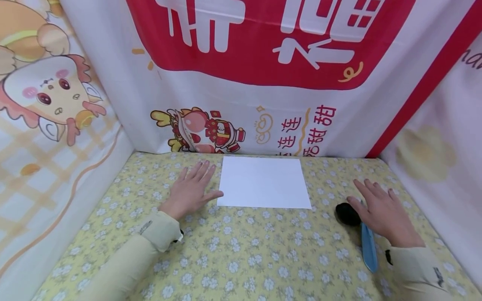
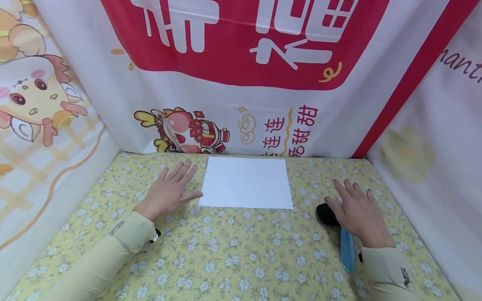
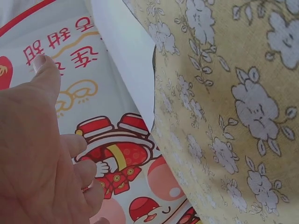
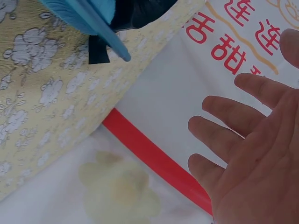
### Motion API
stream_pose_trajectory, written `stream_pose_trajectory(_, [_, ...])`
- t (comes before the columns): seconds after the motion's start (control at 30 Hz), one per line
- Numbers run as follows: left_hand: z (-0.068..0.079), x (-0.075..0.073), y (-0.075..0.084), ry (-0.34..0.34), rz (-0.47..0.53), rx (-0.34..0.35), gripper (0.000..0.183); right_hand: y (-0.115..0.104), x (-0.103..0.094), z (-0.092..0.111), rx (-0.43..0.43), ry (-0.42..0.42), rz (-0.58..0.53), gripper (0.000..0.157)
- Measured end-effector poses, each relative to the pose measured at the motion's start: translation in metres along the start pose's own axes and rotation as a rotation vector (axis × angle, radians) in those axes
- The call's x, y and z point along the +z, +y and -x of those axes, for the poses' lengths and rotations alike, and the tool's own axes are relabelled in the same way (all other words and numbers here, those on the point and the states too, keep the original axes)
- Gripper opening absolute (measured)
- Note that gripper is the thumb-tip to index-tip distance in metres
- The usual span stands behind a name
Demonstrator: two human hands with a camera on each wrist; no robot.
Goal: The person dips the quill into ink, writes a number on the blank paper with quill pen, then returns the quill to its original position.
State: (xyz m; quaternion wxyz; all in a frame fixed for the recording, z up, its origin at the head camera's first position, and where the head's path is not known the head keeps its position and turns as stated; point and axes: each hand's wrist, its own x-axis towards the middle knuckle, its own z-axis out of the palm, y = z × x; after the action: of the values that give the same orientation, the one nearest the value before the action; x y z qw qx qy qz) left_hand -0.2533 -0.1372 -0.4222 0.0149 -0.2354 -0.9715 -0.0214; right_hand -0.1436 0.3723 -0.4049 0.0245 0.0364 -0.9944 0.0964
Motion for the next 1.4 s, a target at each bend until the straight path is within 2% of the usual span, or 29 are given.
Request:
stream_pose_trajectory(0.23, [-0.008, 0.008, 0.002, -0.050, -0.022, 0.031, 0.093, 0.003, 0.001, 0.003, -0.006, 0.001, 0.031, 0.078])
stream_pose_trajectory(0.53, [-0.009, 0.013, 0.008, -0.157, -0.048, 0.120, 0.093, 0.009, 0.002, 0.010, 0.012, -0.021, 0.024, 0.080])
stream_pose_trajectory(0.77, [-0.009, 0.015, 0.012, -0.162, -0.041, 0.120, 0.092, 0.014, 0.004, 0.016, 0.040, -0.030, 0.016, 0.083])
stream_pose_trajectory(0.93, [-0.011, 0.016, 0.013, -0.175, -0.046, 0.148, 0.091, 0.019, 0.006, 0.021, 0.055, -0.018, -0.007, 0.082])
stream_pose_trajectory(1.1, [-0.011, 0.021, 0.013, -0.181, -0.038, 0.154, 0.091, 0.025, 0.009, 0.027, 0.072, -0.057, -0.013, 0.084])
stream_pose_trajectory(1.2, [-0.011, 0.023, 0.013, -0.188, -0.042, 0.158, 0.091, 0.028, 0.011, 0.030, 0.081, -0.074, -0.004, 0.080])
stream_pose_trajectory(1.4, [-0.013, 0.029, 0.013, -0.210, -0.032, 0.172, 0.092, 0.035, 0.017, 0.039, 0.062, -0.028, 0.022, 0.055])
